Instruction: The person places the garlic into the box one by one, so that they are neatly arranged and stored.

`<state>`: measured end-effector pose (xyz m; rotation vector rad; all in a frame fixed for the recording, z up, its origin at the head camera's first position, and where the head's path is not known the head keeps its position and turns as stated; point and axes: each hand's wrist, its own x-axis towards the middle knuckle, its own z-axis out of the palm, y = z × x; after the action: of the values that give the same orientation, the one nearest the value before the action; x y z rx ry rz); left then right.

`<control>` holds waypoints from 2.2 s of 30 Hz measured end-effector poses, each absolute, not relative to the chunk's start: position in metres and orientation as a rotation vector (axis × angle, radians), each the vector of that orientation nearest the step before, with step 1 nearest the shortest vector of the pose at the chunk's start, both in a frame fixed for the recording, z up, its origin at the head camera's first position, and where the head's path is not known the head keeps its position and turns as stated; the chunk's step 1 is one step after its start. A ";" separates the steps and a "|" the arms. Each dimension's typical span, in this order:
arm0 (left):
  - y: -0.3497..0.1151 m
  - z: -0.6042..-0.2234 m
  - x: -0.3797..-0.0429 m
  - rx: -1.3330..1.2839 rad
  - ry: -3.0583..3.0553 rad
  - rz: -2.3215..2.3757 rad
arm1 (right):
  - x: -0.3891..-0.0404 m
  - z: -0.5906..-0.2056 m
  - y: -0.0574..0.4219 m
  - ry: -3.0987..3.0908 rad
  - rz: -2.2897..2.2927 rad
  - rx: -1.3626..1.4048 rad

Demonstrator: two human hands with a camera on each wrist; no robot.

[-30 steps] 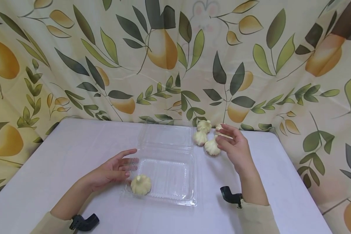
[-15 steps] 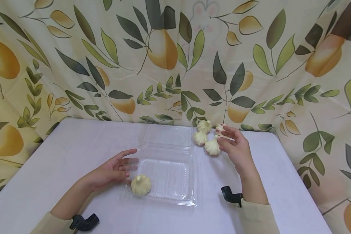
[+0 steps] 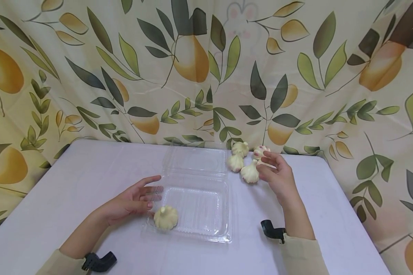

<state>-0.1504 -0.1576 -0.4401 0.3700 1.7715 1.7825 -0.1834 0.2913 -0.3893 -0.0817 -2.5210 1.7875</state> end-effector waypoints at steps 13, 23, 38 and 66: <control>-0.158 -0.440 -0.151 0.366 1.779 1.779 | -0.186 -0.396 0.293 -2.555 1.804 -0.158; -0.157 -0.441 -0.151 0.362 1.792 1.772 | -0.185 -0.400 0.294 -2.580 1.809 -0.143; -0.158 -0.440 -0.151 0.372 1.771 1.783 | -0.187 -0.405 0.292 -2.627 1.745 -0.094; -0.158 -0.438 -0.151 0.356 1.756 1.781 | -0.190 -0.408 0.281 -2.644 1.733 -0.028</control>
<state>-0.1510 -0.1580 -0.4383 0.3560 1.7565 1.7809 -0.1902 0.2807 -0.4082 -0.0280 -2.6437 1.7335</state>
